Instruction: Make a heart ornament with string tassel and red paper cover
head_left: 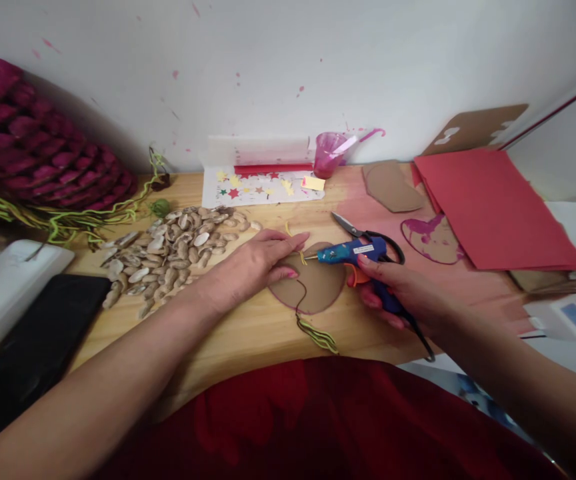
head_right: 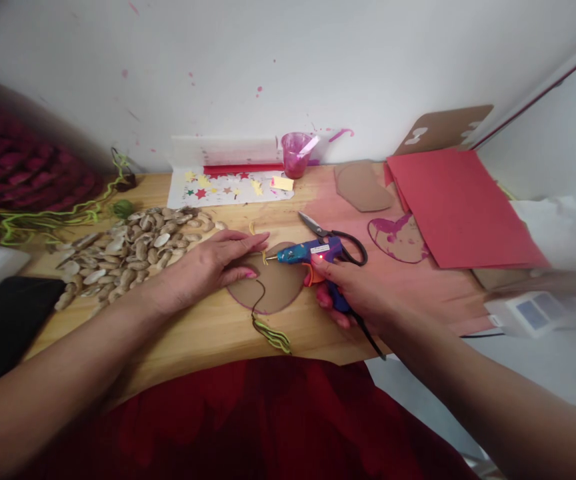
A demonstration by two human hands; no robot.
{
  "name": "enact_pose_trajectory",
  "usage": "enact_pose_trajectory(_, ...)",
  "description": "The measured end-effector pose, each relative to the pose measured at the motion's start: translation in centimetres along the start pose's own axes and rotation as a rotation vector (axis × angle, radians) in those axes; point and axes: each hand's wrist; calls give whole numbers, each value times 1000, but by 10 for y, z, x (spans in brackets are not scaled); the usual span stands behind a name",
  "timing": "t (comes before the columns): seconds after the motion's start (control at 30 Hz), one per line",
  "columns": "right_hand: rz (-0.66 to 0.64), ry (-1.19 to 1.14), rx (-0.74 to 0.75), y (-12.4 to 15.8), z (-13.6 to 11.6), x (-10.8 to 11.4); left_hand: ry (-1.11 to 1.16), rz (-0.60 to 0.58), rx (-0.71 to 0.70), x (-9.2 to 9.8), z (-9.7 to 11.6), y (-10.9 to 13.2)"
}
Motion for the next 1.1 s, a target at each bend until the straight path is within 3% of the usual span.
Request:
enact_pose_trajectory(0.33, 21, 28, -36, 10, 3, 7, -5, 0, -6, -1, 0, 0)
enact_pose_trajectory(0.7, 2, -41, 22, -5, -8, -2, -15, -1, -1, -1, 0, 1)
enact_pose_trajectory(1.1, 40, 6, -78, 3, -3, 1, -19, 0, -1, 0, 0, 0)
Point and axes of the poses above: each hand's wrist, its own y-axis away from the middle knuckle, its own x-axis out of the back of the hand, z = x × y, and after that the axes turned 11 degrees about -y, right-handed
